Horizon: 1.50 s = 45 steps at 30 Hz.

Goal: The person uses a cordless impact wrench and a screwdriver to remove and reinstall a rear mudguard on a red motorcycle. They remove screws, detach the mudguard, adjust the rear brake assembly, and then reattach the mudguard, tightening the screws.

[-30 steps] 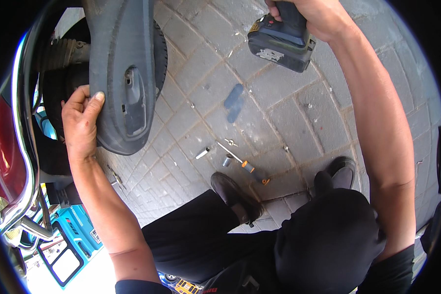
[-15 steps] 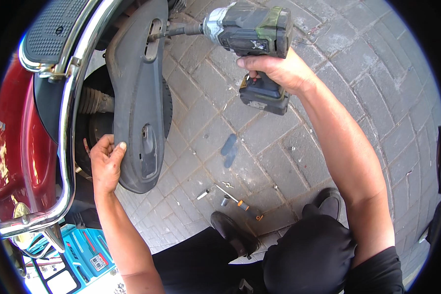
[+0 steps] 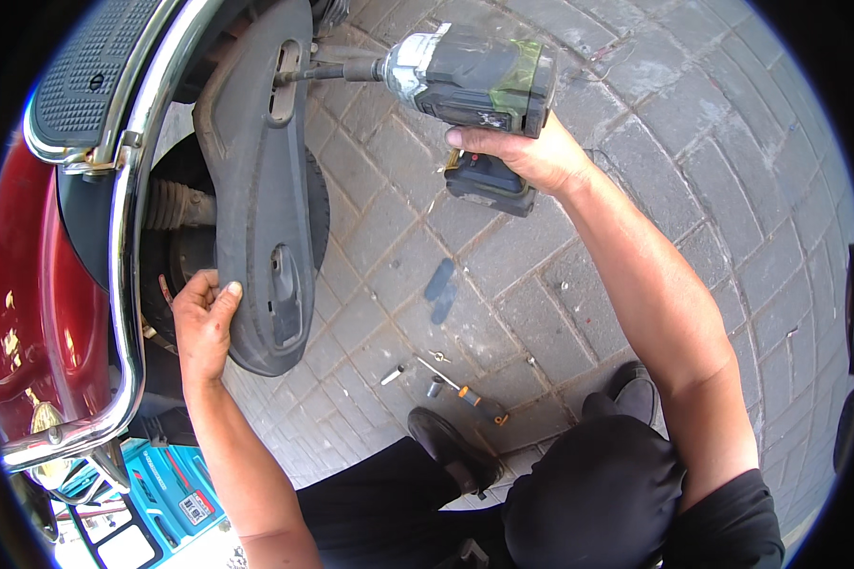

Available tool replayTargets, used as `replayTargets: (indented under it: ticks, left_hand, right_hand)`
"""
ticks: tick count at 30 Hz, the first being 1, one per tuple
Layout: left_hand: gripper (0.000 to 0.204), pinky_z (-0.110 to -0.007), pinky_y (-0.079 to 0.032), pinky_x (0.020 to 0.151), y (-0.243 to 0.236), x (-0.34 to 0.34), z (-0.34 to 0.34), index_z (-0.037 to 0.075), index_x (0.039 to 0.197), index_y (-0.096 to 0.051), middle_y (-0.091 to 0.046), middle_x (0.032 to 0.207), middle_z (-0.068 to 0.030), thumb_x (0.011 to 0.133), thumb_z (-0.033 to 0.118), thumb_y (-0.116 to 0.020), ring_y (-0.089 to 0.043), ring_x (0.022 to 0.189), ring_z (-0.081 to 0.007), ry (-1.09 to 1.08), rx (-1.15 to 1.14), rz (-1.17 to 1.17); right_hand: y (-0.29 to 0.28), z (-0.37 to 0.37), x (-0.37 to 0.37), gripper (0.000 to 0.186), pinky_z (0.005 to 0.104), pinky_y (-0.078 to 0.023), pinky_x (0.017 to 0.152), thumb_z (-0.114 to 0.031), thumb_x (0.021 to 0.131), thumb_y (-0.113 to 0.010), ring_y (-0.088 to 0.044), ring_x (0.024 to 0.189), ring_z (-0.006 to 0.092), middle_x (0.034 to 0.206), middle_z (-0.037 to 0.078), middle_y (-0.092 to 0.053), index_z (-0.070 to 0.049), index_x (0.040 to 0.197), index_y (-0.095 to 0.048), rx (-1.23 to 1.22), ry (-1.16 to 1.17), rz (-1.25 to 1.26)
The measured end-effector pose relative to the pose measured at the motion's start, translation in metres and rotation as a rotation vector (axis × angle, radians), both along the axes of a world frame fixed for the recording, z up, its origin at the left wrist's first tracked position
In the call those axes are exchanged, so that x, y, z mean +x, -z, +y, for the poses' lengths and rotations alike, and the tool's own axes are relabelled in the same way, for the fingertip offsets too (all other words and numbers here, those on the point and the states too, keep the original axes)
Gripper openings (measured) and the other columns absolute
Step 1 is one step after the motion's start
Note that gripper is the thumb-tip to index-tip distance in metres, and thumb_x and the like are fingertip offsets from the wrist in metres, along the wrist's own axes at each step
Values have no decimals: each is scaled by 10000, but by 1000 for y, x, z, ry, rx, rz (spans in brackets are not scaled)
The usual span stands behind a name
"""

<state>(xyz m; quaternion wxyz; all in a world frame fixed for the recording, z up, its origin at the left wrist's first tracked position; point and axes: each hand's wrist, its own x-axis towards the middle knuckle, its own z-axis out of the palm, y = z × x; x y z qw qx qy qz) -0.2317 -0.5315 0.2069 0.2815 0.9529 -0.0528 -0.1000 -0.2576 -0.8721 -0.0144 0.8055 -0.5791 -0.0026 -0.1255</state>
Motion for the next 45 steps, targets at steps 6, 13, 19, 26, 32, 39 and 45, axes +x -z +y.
replayTargets:
  ticks: [6,13,19,26,32,39,45]
  left_hand:
    - [263,-212,-456,717,2,-3,-5,-41,1068,-637,-669,846,-41,863,118,-680,-588,753,-75,-27,4,-51]
    - [269,-201,-477,716,23,-38,-47,-39,1146,-606,-640,947,-72,888,16,-656,-584,811,-101,-40,-30,-841]
    - [330,-348,-538,663,199,-114,-139,21,1096,-626,-696,817,-145,769,9,-672,-670,725,-204,165,-75,241]
    - [223,-465,-529,731,304,-151,-196,81,1001,-618,-679,847,-217,826,195,-696,-667,855,-403,277,191,307]
    - [131,-351,-532,643,258,-112,-142,13,985,-573,-628,808,-86,855,32,-562,-604,701,-194,-551,-1127,493]
    - [71,-272,-430,602,163,-70,-71,61,913,-626,-677,902,-83,922,129,-606,-586,734,-152,-634,-1574,278]
    - [100,-270,-378,584,134,-71,-70,63,850,-595,-636,796,-77,924,130,-600,-517,655,-139,-634,-1625,203]
  right_hand:
    - [-5,11,-9,378,350,-536,788,-195,755,-792,-646,826,202,913,60,-676,-32,1063,-646,-452,227,-285]
    - [7,-24,-22,311,310,-546,682,-162,837,-707,-632,694,159,795,66,-650,-7,1093,-621,724,-328,69]
    - [29,-64,-120,537,372,-440,695,-297,850,-665,-486,735,182,791,37,-459,-28,1259,-444,834,-326,34]
    - [15,-95,-208,561,366,-483,662,-270,797,-699,-528,717,201,791,71,-504,-6,1224,-448,667,-140,250]
    - [9,-53,-221,550,371,-536,638,-203,718,-731,-627,646,238,738,131,-606,69,1145,-516,636,-133,404]
    - [11,24,-195,419,348,-518,630,-139,748,-714,-622,671,221,794,121,-634,60,1096,-589,612,-432,496]
    - [0,47,-179,227,334,-520,668,-72,795,-691,-604,684,180,785,74,-635,9,997,-626,539,-515,449]
